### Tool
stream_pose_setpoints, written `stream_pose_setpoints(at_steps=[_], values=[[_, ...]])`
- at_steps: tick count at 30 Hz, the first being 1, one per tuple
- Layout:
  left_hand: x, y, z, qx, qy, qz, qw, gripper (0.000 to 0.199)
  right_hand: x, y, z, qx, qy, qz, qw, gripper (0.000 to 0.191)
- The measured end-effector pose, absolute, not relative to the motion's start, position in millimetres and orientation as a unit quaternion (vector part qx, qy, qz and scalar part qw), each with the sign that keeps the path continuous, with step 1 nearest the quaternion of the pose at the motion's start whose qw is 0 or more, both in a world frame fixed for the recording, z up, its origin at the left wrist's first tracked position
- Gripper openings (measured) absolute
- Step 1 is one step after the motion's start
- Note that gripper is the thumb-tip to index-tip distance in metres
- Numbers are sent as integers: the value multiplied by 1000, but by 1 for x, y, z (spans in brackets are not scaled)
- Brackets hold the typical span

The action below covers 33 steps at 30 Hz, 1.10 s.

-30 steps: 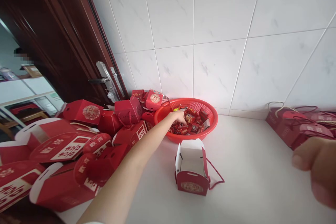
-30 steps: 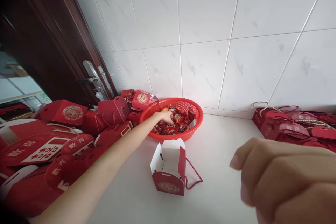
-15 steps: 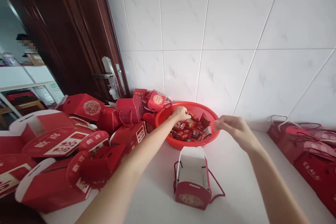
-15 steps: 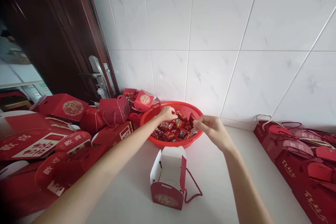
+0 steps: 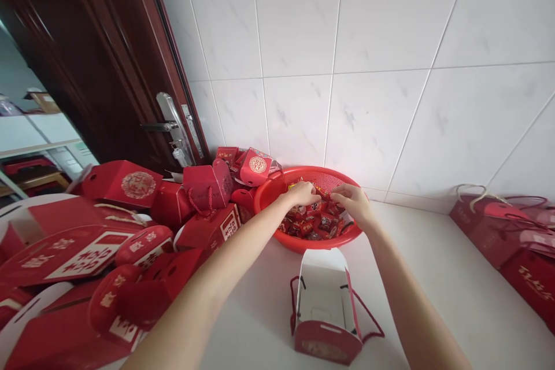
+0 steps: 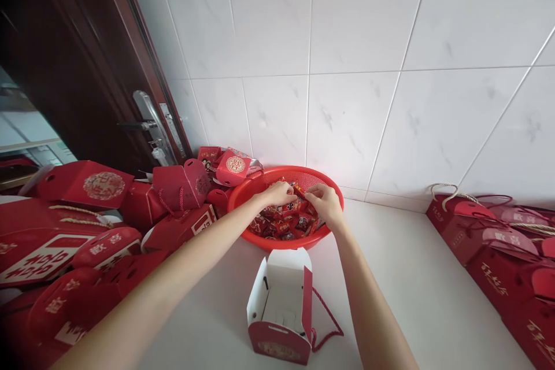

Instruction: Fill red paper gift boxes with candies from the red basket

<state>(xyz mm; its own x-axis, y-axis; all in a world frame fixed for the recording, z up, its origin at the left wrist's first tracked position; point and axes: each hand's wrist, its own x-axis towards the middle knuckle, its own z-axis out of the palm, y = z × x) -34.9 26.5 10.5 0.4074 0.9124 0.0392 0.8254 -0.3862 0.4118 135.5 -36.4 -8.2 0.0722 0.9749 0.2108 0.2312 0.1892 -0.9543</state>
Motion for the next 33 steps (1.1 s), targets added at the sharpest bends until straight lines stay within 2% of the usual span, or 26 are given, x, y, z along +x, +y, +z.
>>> stream_pose_setpoints(at_steps=[5, 8, 11, 15, 18, 20, 23, 26, 29, 33], values=[[-36, 27, 8, 834, 505, 105, 196, 45, 137, -38, -7, -527, -591, 350, 501, 12], [-35, 25, 10, 836, 496, 131, 195, 34, 135, -41, -4, -550, -612, 333, 460, 7], [-30, 22, 13, 845, 454, 200, 199, 24, 133, -43, -3, -558, -632, 339, 417, 11], [-25, 18, 12, 859, 327, 322, 226, 37, 132, -42, -4, -508, -664, 374, 402, 20], [-24, 17, 12, 848, 333, 351, 215, 38, 134, -39, -7, -476, -639, 419, 436, 25], [-27, 17, 13, 832, 399, 321, 214, 40, 135, -38, -8, -479, -609, 428, 465, 21], [-35, 20, 15, 813, 495, 183, 245, 41, 136, -36, -9, -501, -576, 410, 499, 19], [-45, 23, 14, 810, 522, 51, 263, 24, 135, -36, -9, -509, -551, 403, 524, 22], [-49, 23, 12, 813, 522, -27, 255, 8, 134, -37, -8, -510, -548, 398, 531, 20], [-47, 20, 11, 817, 515, -76, 248, 23, 134, -38, -6, -516, -555, 396, 518, 21]])
